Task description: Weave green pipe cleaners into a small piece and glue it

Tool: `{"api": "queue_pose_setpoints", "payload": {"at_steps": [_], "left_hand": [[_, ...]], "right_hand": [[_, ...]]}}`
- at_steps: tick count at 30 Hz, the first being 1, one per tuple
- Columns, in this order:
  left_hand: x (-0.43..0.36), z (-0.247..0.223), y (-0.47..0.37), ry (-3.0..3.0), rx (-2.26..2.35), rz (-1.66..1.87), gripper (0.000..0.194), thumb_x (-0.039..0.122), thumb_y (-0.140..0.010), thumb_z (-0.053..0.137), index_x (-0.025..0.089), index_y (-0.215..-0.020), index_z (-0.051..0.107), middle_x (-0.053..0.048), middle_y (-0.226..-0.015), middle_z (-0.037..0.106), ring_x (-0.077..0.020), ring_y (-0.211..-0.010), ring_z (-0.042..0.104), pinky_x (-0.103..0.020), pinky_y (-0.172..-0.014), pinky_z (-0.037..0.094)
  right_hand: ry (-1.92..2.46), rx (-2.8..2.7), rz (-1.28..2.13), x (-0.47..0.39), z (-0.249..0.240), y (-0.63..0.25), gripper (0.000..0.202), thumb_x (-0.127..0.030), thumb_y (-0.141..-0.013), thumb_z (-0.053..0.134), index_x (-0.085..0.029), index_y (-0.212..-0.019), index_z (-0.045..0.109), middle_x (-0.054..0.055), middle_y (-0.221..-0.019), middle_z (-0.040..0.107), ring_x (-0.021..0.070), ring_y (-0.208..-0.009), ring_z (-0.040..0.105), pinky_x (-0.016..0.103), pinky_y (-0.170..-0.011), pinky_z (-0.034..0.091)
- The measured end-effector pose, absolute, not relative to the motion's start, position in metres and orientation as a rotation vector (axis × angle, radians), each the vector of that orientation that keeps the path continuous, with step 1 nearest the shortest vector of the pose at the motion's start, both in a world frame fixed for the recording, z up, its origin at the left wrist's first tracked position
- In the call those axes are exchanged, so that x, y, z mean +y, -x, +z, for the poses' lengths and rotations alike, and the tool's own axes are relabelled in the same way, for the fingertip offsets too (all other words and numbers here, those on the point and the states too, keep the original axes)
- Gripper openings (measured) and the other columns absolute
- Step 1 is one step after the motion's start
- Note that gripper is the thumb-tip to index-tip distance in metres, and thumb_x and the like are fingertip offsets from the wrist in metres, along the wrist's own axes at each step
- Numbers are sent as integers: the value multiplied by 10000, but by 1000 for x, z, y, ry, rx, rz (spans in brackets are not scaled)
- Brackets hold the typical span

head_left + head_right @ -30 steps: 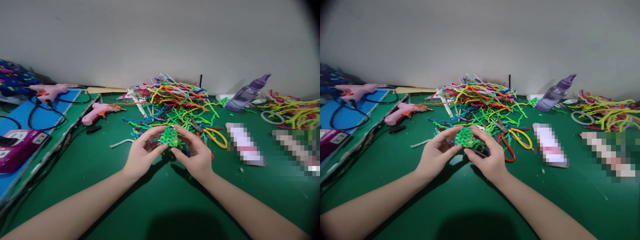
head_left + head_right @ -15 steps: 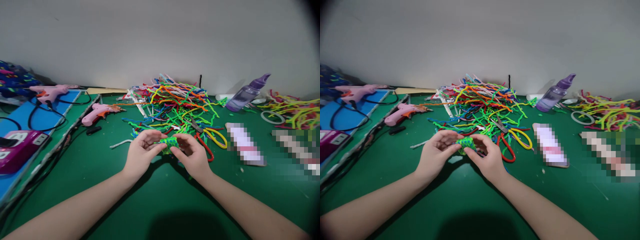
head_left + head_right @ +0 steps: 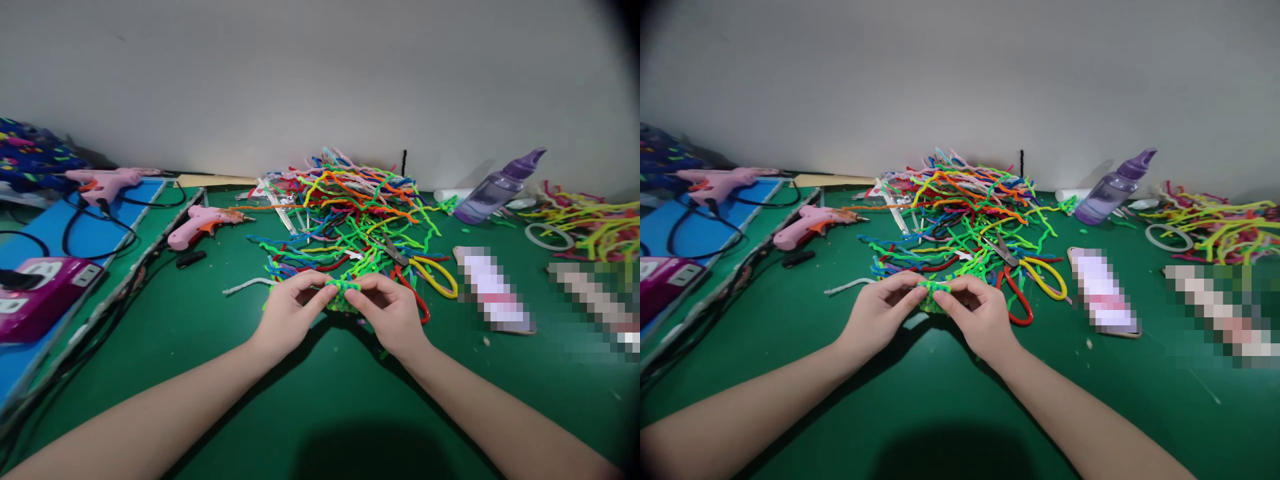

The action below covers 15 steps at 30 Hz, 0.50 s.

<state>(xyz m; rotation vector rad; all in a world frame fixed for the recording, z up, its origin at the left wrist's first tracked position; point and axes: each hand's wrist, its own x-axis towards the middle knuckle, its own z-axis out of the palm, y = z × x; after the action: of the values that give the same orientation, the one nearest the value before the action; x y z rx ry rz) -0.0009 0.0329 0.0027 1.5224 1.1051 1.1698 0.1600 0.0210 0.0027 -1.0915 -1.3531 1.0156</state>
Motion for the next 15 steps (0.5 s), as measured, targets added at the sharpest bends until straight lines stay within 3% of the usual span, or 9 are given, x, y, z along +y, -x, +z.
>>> {"api": "queue_pose_setpoints", "payload": {"at_steps": [6,11,15], "left_hand": [[32,4,0,-1470,1123,1182,169,330,-761,635,161,-779,641,-6,-709,647,-124,-631,583,-228,-581,480],[35,3,1,-1339,1148,1229,217,371,-774,633,155,-764,621,3,-681,607,-102,-595,542,-209,-543,454],[35,3,1,-1228,1059,1177,220,379,-798,611,160,-801,588,30,-655,576,-86,-546,547,-203,-528,474]], "right_hand": [[1107,-1306,1099,21,3,-160,148,-319,-708,718,-207,-744,628,-11,-689,649,125,-635,629,241,-575,552],[1103,-1303,1246,21,2,-161,506,-291,-613,795,-237,-1077,601,42,-951,682,182,-875,665,298,-724,578],[1107,-1289,1215,20,0,-161,446,-284,-670,757,-233,-1080,587,46,-947,684,175,-867,669,296,-732,579]]}}
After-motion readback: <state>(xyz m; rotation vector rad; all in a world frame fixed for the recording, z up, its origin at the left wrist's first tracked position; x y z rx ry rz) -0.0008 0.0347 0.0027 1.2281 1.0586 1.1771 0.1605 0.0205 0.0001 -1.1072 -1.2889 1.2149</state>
